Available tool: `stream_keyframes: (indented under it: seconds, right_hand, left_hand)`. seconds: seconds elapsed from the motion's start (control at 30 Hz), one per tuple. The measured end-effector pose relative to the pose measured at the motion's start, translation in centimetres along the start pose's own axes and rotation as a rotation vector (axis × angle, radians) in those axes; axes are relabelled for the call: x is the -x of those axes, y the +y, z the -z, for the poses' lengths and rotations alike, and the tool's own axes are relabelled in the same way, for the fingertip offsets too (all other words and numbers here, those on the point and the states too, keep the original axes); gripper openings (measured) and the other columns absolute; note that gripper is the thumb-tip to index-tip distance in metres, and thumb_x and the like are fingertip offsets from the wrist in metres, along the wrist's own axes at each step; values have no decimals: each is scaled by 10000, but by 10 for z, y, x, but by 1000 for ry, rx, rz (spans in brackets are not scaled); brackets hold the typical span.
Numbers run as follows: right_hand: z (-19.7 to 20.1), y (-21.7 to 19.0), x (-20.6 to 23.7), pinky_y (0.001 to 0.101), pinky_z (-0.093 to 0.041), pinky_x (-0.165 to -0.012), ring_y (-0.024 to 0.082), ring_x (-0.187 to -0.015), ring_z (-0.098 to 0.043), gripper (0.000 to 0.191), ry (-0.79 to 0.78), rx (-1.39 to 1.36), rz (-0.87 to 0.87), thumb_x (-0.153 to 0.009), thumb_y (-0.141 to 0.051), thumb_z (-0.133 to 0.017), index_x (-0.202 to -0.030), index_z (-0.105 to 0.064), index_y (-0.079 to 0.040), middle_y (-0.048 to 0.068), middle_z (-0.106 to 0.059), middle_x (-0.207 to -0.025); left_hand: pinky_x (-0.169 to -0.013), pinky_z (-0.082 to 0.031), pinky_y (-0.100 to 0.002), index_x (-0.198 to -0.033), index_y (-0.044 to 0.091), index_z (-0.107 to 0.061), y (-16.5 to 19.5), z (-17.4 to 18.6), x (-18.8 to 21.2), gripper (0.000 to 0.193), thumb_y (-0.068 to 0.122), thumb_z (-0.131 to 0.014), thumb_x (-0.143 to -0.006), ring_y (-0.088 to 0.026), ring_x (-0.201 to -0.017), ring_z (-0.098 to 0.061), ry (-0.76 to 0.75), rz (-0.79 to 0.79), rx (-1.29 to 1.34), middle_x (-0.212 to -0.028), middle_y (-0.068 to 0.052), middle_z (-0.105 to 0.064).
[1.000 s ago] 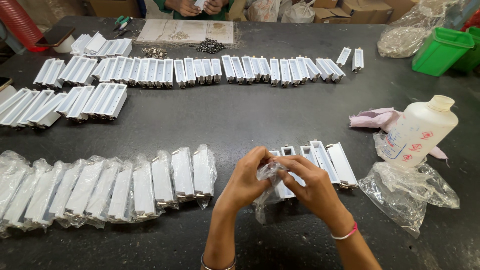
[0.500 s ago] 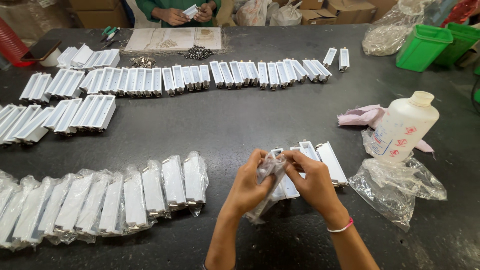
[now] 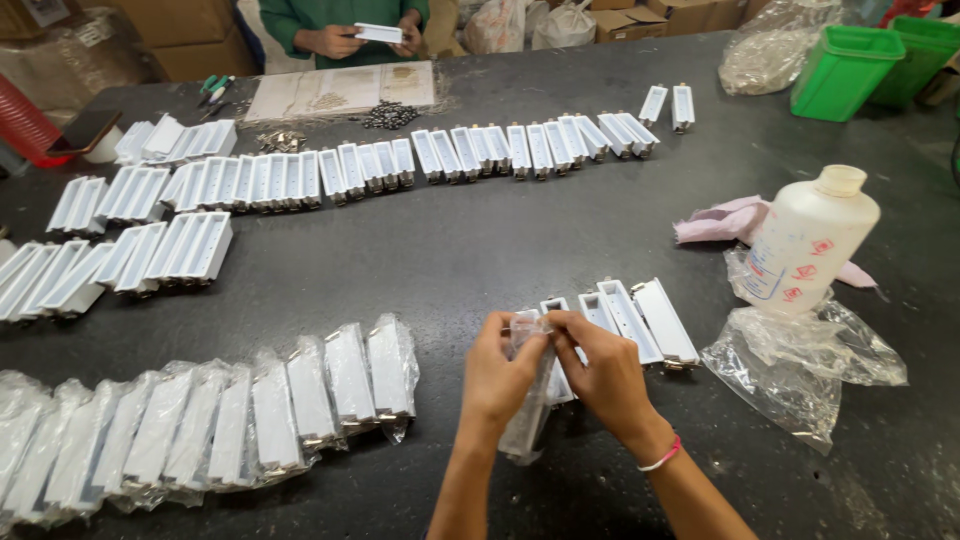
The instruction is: The person wraps white rectangular components in clear plastic bags at a workbench. They pick up a component, slide it into a bag, and place the wrapped item on the table. Another person works across the table assembling similar components.
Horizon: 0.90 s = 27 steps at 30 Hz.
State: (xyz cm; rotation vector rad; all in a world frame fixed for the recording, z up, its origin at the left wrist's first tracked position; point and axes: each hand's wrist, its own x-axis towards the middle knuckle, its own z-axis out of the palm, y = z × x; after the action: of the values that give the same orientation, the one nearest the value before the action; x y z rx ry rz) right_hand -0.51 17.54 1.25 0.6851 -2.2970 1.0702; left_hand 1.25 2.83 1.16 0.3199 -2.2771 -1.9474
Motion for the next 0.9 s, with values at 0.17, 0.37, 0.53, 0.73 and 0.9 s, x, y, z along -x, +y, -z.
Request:
stream_keyframes:
  seconds: [0.17, 0.37, 0.53, 0.73, 0.9]
  right_hand:
    - [1, -3, -1, 348, -563, -631, 265, -751, -743, 204, 29, -12, 19, -912, -76, -676, -1113, -707, -67, 134, -760, -914]
    - [7, -12, -3, 338, -592, -771, 252, -891, -753, 233, -51, -136, 72, -931, -86, -658, -1152, -707, -28, 135, -759, -1028]
    - [7, -12, -2, 339, -593, -839, 230, -972, -752, 264, -91, -212, 41, -956, -140, -645, -1190, -715, -37, 119, -771, -1081]
    - [-8, -5, 0, 372, -566, -998, 267, -1189, -682, 522, -181, -577, -314, -959, -331, -605, -1399, -553, -55, 168, -668, -1337]
    - [-22, -9, 4, 403, -504, -1080, 310, -1339, -558, 846, -561, -671, -406, -877, -444, -698, -1525, -321, -51, 207, -503, -1487]
  left_hand:
    - [-712, -558, -301, -1092, 47, -582, -7, -14, 0, 301, 241, -661, -876, -157, -821, -716, 51, -117, 40, -913, -131, -739]
    - [-645, -532, -299, -1035, 52, -543, -14, -14, -3, 207, 199, -609, -905, -118, -763, -616, 32, -80, 337, -873, -57, -653]
    - [-630, -517, -290, -996, 52, -542, -13, -11, -1, 169, 192, -598, -919, -109, -749, -584, 48, -88, 387, -850, -39, -620]
    - [-666, -598, -329, -1046, 104, -557, -1, 1, 0, 202, 251, -573, -908, -160, -763, -629, 83, -86, 406, -929, -92, -623]
    - [-724, -651, -414, -1217, 150, -549, 5, 21, -4, 390, 245, -573, -840, -206, -839, -686, 145, -181, 543, -1022, -130, -661]
